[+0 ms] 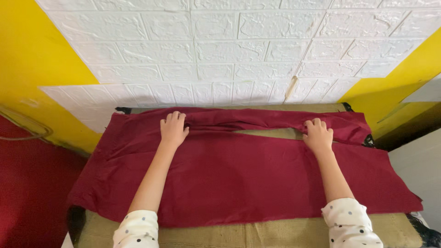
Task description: The person folds a pair of red trousers by hand. They smooth the fabric, fold the legs together, and then fold the trousers into a smaller rectangle before placing them into a laundry basket.
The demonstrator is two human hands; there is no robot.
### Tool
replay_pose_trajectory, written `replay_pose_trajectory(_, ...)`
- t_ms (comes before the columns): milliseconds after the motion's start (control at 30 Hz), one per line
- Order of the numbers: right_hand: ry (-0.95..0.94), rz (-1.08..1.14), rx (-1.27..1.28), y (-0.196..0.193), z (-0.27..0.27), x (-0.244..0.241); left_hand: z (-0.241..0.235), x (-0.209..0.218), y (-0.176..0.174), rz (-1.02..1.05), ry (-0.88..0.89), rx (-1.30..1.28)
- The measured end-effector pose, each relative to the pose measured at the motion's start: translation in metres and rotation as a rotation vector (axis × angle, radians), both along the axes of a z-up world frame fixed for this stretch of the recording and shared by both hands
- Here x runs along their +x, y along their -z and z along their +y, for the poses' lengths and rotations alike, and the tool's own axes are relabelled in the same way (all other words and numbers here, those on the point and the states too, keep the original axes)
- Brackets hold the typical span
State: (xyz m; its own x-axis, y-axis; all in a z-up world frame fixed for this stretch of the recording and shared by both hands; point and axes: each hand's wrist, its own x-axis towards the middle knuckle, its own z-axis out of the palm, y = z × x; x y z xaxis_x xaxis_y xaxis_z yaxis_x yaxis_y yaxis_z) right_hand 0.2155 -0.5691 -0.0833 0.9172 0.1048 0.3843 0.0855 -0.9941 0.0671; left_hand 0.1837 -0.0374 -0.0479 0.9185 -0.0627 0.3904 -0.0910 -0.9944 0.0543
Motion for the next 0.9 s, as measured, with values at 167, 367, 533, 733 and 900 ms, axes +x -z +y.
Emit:
replay_pose_trajectory(167, 0.134, -0.109, -0.096, 0.034, -0.045, 0.012, 0.012, 0.025, 0.021, 0.063, -0.072, -0.056)
replay_pose_trajectory(367, -0.011, -0.093, 0.06, 0.021, -0.073, -0.005, 0.024, 0.009, 0.015, -0.05, 0.055, -0.096)
replay_pose_trajectory(533, 0.011, -0.086, 0.021, 0.018, -0.059, -0.002, 0.021, 0.001, 0.002, -0.045, 0.166, -0.185)
replay_pose_trajectory(733, 0.076, -0.014, 0.3, 0.001, -0.068, 0.001, 0.018, -0.018, -0.022, -0.037, 0.236, -0.279)
replay_pose_trajectory(900, -0.055, -0.072, 0.307, -0.023, -0.105, -0.032, 0.024, -0.049, -0.051, 0.141, 0.385, -0.293)
